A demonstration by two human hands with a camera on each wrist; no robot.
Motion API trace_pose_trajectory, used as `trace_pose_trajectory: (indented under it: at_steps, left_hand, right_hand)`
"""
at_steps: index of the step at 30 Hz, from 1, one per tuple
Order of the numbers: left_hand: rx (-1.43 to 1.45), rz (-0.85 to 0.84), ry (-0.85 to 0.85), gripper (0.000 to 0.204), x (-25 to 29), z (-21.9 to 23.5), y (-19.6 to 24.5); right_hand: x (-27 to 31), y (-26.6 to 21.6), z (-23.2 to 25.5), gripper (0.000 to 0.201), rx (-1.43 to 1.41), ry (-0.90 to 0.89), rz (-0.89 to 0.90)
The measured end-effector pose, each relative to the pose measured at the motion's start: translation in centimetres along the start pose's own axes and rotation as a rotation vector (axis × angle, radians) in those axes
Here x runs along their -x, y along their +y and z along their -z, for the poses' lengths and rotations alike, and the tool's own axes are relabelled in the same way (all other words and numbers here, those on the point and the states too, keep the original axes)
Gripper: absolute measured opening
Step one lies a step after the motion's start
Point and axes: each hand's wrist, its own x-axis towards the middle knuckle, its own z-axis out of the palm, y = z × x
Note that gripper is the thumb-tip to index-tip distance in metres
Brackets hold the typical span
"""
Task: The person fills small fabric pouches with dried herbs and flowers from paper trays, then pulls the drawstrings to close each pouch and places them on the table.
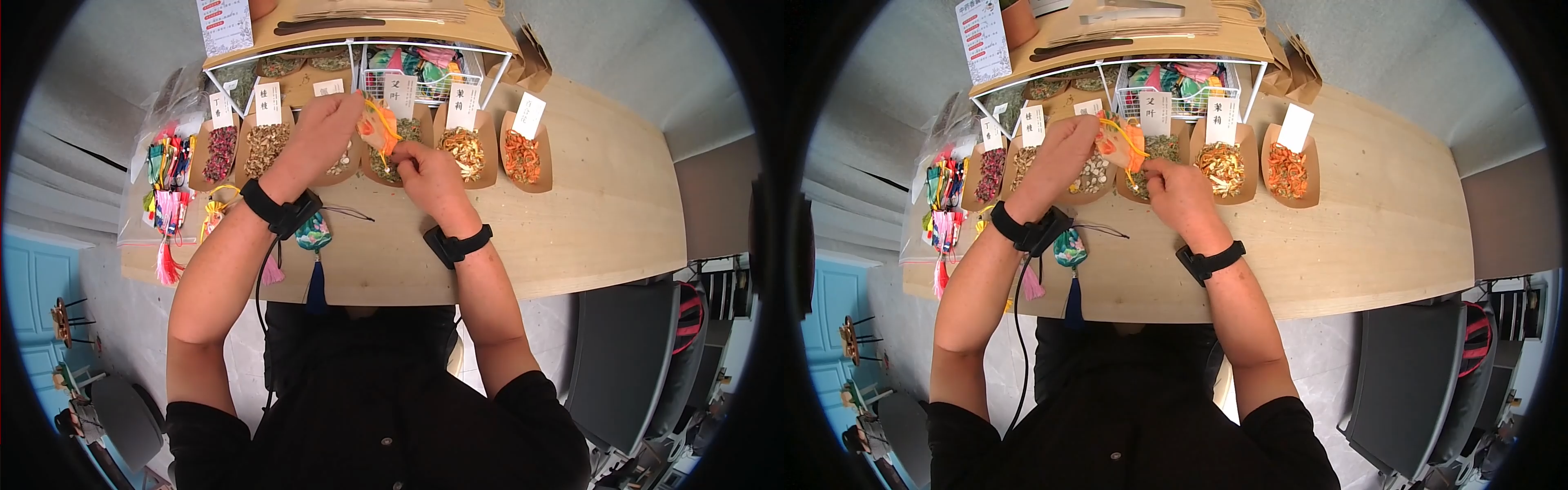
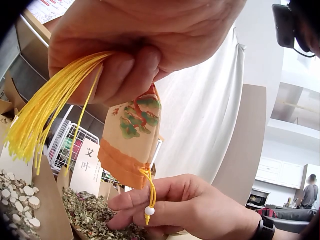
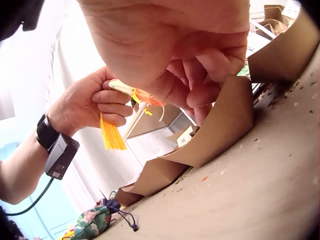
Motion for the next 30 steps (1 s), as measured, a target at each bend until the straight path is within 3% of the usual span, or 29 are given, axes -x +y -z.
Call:
trace_pose_trajectory:
  at_steps: [12, 15, 18, 21, 30]
  left_hand:
    - [-0.084, -0.024, 0.03, 0.046, -0.7, -1.4, -1.0]
    - [-0.039, -0.032, -0.006, 0.054, -0.5, -1.8, -0.2]
    - [-0.212, 0.034, -0.038, 0.053, -0.8, -2.8, -1.3]
    - [-0.261, -0.028, 0.048, 0.049, -0.6, -3.3, 0.5]
    - [-0.161, -0.108, -0.01, 0.046, -1.4, -3.2, -0.3]
  right_hand:
    - [-0.6, 0.8, 0.1, 0.022, -0.23, 0.358, -0.029]
    - [-0.6, 0.7, 0.5, 0.021, -0.239, 0.389, -0.047]
    - [-0.6, 0.4, 0.7, 0.021, -0.257, 0.409, -0.052]
    - [-0.7, 0.7, 0.7, 0.021, -0.274, 0.379, -0.093]
    - [-1.0, 1.2, 0.3, 0.02, -0.356, 0.404, -0.101]
